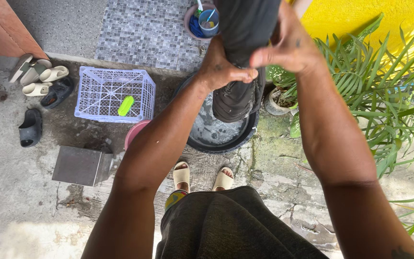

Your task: The person washes two pieces of fabric in a tub of soapy water by hand, wrings them out individually to remove excess water, and hangs them on a rack to dry.

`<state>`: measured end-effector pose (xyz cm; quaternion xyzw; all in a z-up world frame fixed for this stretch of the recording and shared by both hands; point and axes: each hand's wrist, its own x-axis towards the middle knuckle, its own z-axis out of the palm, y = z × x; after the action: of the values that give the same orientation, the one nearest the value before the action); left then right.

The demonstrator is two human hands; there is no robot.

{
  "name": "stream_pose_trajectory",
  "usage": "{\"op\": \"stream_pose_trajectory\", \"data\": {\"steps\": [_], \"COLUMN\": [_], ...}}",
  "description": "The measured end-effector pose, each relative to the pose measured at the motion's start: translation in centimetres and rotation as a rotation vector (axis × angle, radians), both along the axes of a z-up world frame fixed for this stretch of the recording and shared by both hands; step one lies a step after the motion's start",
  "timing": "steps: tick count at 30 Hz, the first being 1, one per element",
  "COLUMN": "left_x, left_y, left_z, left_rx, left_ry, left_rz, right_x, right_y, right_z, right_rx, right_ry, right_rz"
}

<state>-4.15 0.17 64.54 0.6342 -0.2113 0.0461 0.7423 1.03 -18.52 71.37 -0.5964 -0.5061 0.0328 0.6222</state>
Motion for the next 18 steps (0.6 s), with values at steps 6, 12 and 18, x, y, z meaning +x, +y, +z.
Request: {"op": "stream_pose_trajectory", "data": {"steps": [6,12,18], "left_x": [2.5,1.4,-6.8], "left_y": [-0.2,-0.3,-2.8], "left_z": [-1.6,-1.0,-3.4], "left_rx": [0.317,0.639,0.921], "left_ry": [-0.335,-0.342,-0.231], "left_rz": [0.314,0.717,1.033], "right_x": [-0.8,1.0,-1.3], "right_y": [-0.2,1.1,4.6], "right_z": [-8.6,-12.4,-7.7], "right_rx": [-0.163,0.260,0.479], "right_ry": [0.233,0.169,0.526], "right_rz": [-0.220,-0.221,-0.621]}}
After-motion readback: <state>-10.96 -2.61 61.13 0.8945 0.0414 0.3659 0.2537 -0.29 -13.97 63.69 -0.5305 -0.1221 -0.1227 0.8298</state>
